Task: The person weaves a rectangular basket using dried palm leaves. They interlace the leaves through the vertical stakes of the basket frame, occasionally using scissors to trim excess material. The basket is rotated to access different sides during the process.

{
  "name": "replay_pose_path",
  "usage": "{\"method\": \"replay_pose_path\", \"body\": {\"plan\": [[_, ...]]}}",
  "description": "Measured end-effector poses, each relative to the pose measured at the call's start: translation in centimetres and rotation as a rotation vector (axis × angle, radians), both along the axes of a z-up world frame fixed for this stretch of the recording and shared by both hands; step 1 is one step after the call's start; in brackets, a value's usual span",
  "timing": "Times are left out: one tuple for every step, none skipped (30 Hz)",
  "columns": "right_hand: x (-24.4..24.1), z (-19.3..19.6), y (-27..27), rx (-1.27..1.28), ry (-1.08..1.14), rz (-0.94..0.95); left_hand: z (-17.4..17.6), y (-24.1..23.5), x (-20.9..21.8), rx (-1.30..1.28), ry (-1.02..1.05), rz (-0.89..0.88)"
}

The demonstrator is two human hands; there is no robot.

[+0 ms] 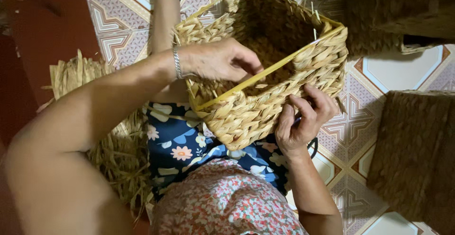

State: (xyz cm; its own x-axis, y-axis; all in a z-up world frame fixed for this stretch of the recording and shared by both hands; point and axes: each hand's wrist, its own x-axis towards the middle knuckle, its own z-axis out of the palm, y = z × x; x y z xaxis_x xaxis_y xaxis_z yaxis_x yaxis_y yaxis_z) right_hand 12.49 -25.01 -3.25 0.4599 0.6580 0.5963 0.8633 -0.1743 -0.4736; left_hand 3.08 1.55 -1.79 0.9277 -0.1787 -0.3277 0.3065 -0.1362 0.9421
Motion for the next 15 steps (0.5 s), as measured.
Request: {"method": "replay_pose_path", "body": {"plan": [[0.0,0.1,-0.1,-0.012,0.002,-0.002,-0.1,-0.5,0.4,0.003,0.047,-0.014],[0.1,0.0,0.1,0.018,0.016,0.017,-0.2,-0.9,0.6,0.007,0.093,-0.029],[0.2,-0.2,0.4,0.052,0.03,0.036,-0.3,-1.1,0.7,0.016,0.074,-0.035],[0.2,-0.2,0.5,0.087,0.044,0.055,-0.3,-1.2,0.8,0.025,0.055,-0.041],[0.1,-0.1,0.6,0.08,0.01,0.094,-0.3,-1.1,0.6,0.035,0.039,-0.048],[-0.2,0.1,0.5,0.072,-0.024,0.132,-0.3,-1.1,0.6,-0.019,0.029,-0.04],[-0.5,0.3,0.3,0.065,-0.056,0.172,-0.4,-1.0,0.6,-0.074,0.021,-0.03],[-0.8,0.5,0.2,0.024,-0.079,0.17,-0.4,-0.9,0.6,-0.128,0.012,-0.02],[-1.1,0.7,0.1,-0.016,-0.103,0.169,-0.3,-0.8,0.6,-0.132,0.004,-0.044],[-1.2,0.9,0.2,-0.056,-0.126,0.167,-0.4,-0.6,0.6,-0.135,-0.004,-0.067],[-1.3,1.0,0.4,-0.064,-0.13,0.165,-0.5,-0.4,0.5,-0.143,-0.01,-0.088],[-1.3,1.2,0.5,-0.072,-0.133,0.163,-0.6,-0.4,0.6,-0.166,0.012,-0.08],[-1.2,1.2,0.5,-0.076,-0.14,0.158,-0.7,-0.7,0.9,-0.185,0.03,-0.073],[-1.2,1.3,0.5,-0.069,-0.134,0.162,-0.7,-0.9,1.1,-0.204,0.049,-0.067],[-1.1,1.4,0.6,-0.064,-0.13,0.167,-0.7,-0.9,1.3,-0.205,0.032,-0.088]]}}
